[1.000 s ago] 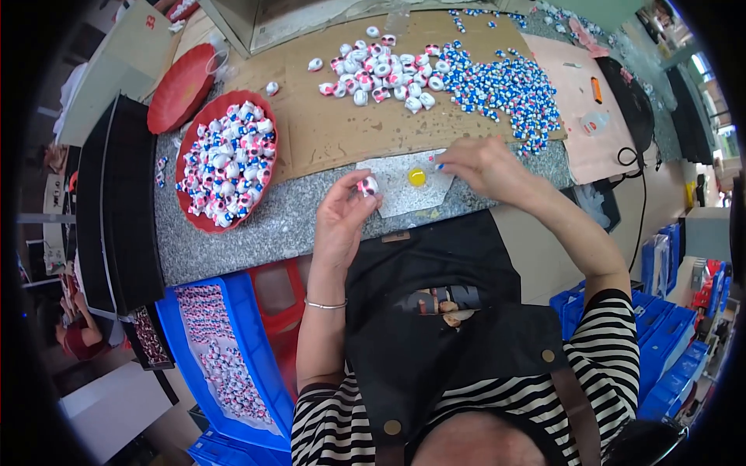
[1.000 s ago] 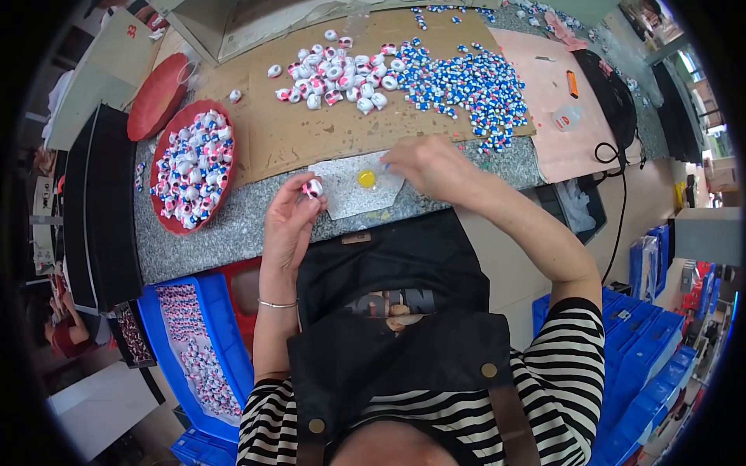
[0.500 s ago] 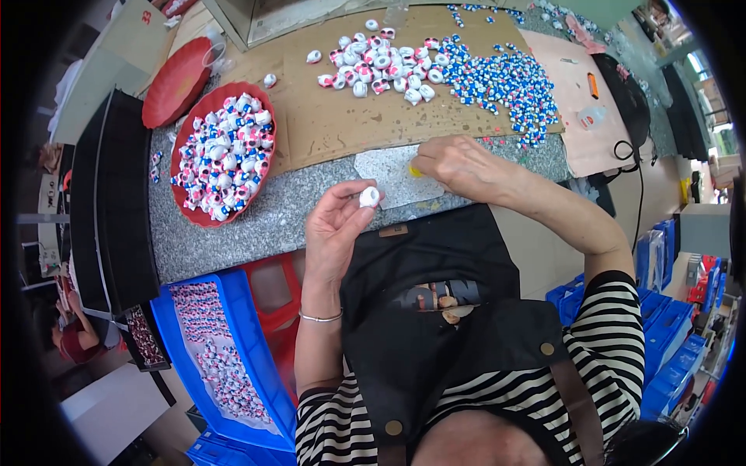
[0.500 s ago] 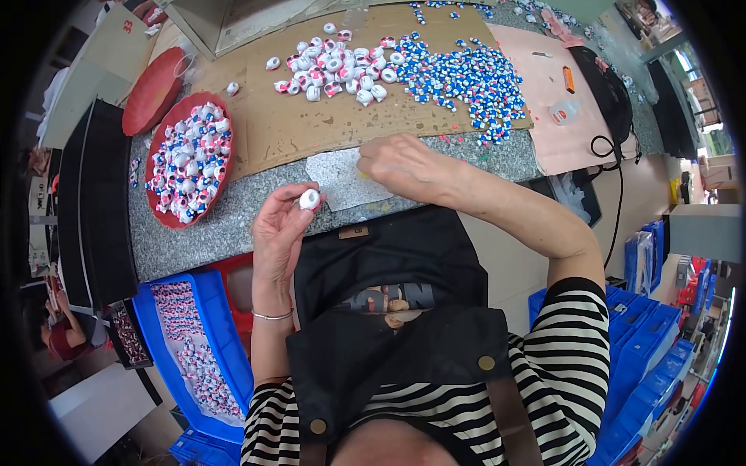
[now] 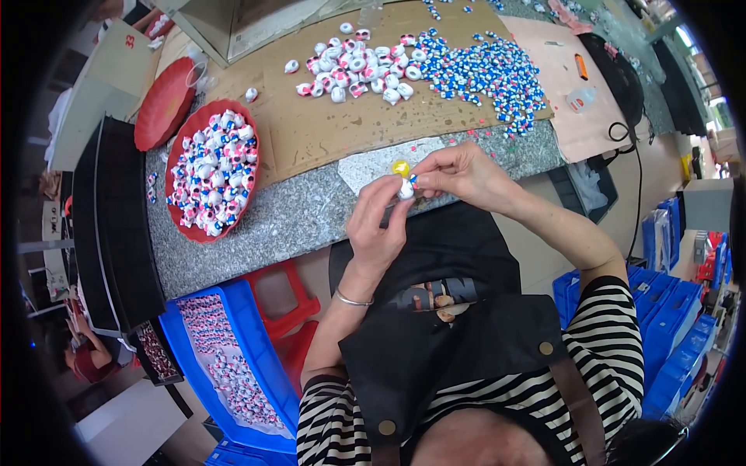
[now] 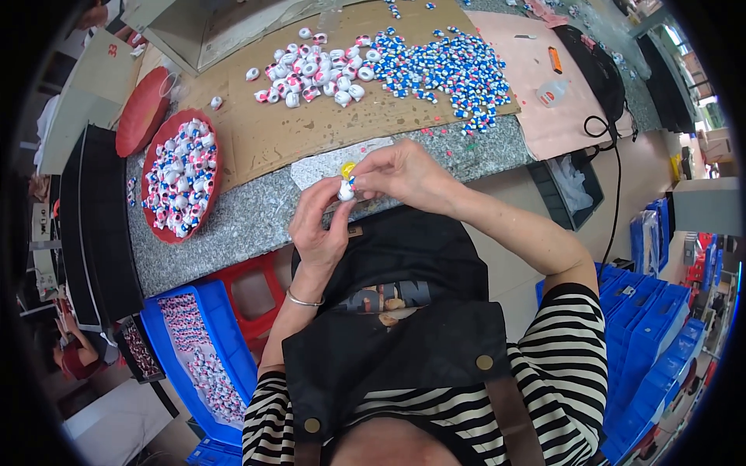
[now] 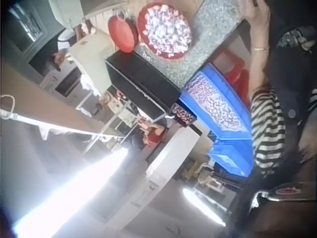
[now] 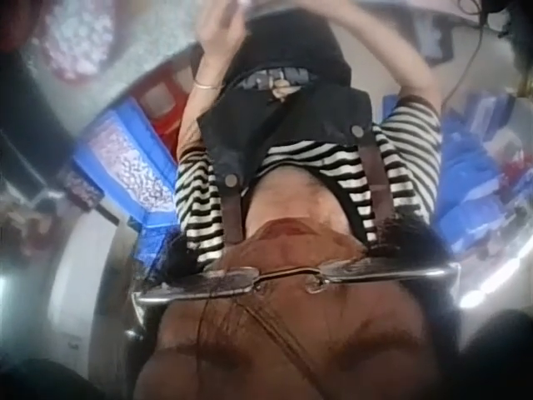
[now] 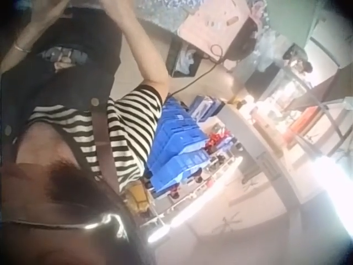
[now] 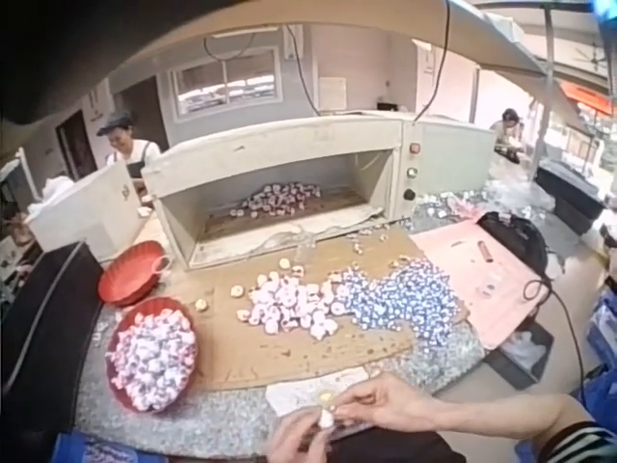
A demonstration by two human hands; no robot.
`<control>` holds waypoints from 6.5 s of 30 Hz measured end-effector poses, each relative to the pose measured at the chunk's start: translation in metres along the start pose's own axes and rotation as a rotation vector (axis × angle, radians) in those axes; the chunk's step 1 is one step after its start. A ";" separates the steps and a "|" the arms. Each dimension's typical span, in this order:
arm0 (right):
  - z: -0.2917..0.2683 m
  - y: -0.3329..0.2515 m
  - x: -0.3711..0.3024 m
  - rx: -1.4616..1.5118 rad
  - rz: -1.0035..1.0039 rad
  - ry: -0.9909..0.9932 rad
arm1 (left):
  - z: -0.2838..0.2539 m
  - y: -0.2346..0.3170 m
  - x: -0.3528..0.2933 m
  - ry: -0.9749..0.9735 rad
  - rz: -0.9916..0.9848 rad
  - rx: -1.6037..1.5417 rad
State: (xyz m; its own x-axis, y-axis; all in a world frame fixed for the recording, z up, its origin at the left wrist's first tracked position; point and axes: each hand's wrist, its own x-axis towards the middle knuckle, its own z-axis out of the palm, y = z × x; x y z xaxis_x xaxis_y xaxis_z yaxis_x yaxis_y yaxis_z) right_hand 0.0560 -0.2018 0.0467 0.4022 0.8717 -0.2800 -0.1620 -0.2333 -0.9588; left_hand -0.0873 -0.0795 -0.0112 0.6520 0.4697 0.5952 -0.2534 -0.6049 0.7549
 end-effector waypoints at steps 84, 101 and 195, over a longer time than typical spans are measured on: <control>0.002 -0.003 0.018 -0.291 -0.086 0.055 | -0.021 -0.016 0.000 -0.087 -0.359 -0.302; 0.006 -0.008 -0.004 -0.463 -0.473 0.008 | -0.030 0.010 0.024 -0.414 -0.753 -0.688; -0.024 0.016 0.025 -0.672 -0.582 0.257 | -0.088 -0.011 0.045 -0.264 -0.591 -0.407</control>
State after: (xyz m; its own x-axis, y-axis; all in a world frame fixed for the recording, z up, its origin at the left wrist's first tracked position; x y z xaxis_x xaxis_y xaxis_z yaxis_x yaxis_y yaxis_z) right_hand 0.0851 -0.1935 0.0232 0.4574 0.8261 0.3293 0.6523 -0.0600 -0.7556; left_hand -0.1178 0.0052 0.0312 0.8971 0.4416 0.0134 -0.0188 0.0078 0.9998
